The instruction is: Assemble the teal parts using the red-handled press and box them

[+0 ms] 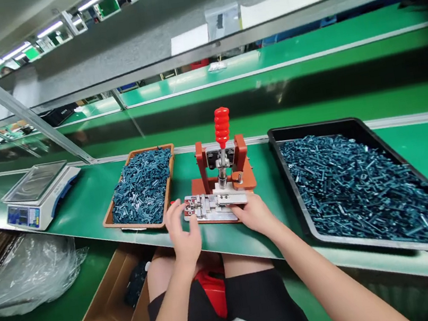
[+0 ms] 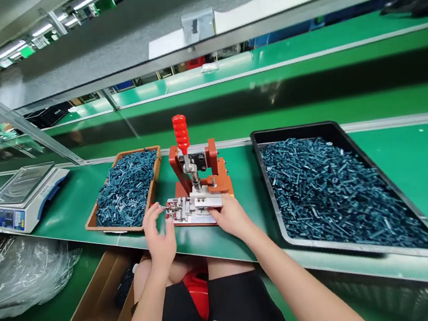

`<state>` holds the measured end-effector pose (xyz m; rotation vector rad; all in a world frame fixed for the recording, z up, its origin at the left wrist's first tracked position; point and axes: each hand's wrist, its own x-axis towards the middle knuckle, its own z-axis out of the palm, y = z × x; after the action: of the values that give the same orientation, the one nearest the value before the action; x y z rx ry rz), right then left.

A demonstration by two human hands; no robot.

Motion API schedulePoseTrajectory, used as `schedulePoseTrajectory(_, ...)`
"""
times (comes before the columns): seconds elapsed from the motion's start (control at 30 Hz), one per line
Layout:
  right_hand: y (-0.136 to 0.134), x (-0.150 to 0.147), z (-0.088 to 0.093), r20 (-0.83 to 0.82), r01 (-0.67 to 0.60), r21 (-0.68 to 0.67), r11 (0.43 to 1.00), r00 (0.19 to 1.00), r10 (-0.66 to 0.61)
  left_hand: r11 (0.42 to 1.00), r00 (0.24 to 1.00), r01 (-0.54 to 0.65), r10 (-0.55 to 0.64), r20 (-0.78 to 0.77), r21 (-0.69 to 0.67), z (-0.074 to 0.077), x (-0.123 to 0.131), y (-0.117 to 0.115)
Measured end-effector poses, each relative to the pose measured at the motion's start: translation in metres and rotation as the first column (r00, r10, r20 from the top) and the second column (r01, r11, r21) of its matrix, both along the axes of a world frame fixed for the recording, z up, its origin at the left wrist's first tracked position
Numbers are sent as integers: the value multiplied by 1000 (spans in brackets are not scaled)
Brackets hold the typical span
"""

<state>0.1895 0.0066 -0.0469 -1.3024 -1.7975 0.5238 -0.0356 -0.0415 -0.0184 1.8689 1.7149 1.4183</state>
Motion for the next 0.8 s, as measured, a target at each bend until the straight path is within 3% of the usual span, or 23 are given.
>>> schedulePoseTrajectory(0.07, -1, 0, 3, -9, -9, -8, 1000, 1000, 9, 989, 976, -33, 64, 210, -147, -6, -9, -6)
schedulePoseTrajectory(0.17, 0, 0, 5, -32, -23, -4, 1000, 999, 22, 946, 853, 74, 104, 512, -316, -4, -17, 14)
schedulePoseTrajectory(0.27, -1, 1, 6, -31, -14, -14, 1000, 999, 13, 939, 660, 217, 60, 749, -267, 13, -19, 57)
schedulePoseTrajectory(0.33, -1, 0, 7, -32, -16, -22, 1000, 999, 15, 944, 620, 269, -19, 784, -190, 24, -13, 80)
schedulePoseTrajectory(0.4, -1, -1, 7, -39, -24, -20, 1000, 999, 23, 949, 709, 288, -121, 695, -130, 28, 1, 89)
schedulePoseTrajectory(0.5, -2, -1, 7, -53, -19, 2, 1000, 998, 19, 949, 923, 296, -254, 287, -112, 22, 27, 77)
schedulePoseTrajectory(0.6, -3, 0, 4, -68, -7, 21, 1000, 998, 8, 947, 955, 277, -290, -68, -161, 15, 40, 62)
schedulePoseTrajectory(0.7, -3, 2, 0, -72, 34, -41, 999, 997, -36, 941, 948, 268, -295, -116, -205, 12, 35, 58)
schedulePoseTrajectory(0.8, -1, 5, -2, -64, 108, -77, 991, 991, -113, 923, 955, 280, -296, -23, -262, 11, 26, 62)
